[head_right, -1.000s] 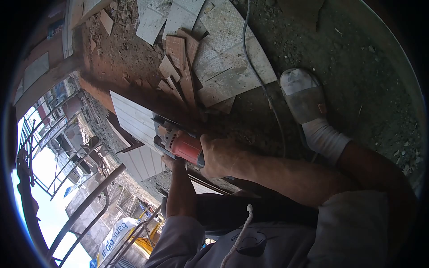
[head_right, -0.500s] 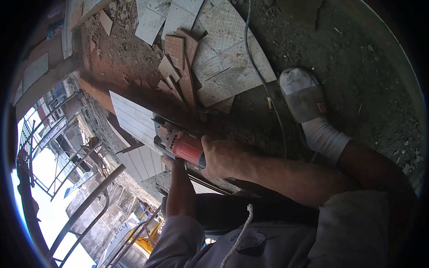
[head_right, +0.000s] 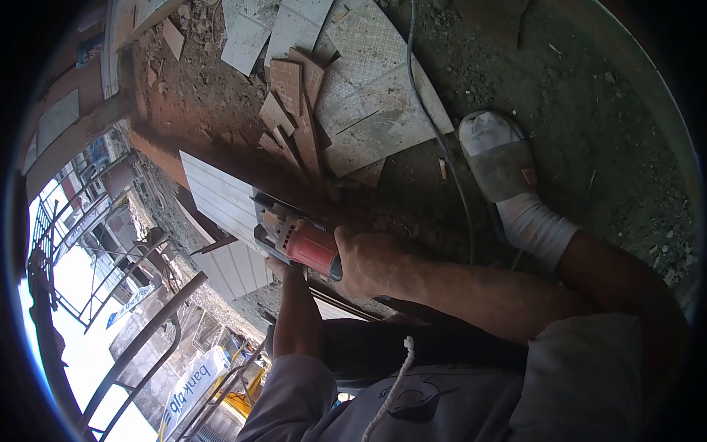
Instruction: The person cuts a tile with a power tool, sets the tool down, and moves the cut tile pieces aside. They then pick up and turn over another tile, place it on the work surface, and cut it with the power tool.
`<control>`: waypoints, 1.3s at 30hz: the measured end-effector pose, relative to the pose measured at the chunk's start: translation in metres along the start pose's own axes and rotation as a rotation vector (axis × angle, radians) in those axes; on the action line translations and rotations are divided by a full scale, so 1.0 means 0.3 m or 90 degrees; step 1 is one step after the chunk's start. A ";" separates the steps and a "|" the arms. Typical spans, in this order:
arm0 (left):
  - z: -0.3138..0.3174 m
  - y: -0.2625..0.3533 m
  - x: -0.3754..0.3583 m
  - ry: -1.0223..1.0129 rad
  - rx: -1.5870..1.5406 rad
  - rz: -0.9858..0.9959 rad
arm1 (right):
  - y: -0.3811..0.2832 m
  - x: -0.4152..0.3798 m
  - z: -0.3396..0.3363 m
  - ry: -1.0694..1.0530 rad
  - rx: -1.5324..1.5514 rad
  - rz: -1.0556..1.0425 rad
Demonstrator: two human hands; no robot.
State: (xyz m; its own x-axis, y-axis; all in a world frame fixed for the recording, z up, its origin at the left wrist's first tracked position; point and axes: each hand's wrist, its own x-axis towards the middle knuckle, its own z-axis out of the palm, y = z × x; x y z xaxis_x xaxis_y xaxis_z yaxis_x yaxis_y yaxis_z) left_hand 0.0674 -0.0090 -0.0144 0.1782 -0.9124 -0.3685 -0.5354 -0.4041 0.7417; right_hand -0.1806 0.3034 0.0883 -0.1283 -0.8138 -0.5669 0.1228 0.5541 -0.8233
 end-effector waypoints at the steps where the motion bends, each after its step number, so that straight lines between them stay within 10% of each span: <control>1: -0.016 -0.018 0.026 -0.023 -0.044 0.010 | 0.002 0.001 0.002 0.000 0.001 -0.001; 39: -0.066 -0.039 0.118 -0.006 0.141 0.038 | 0.004 0.005 -0.011 -0.002 0.000 -0.013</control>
State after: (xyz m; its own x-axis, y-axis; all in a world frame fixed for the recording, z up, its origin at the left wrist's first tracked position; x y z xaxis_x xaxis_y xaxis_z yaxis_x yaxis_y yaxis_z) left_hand 0.0965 -0.0379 -0.0250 0.1342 -0.9330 -0.3340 -0.7132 -0.3249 0.6211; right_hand -0.1839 0.3034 0.0865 -0.1280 -0.8256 -0.5496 0.1206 0.5371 -0.8349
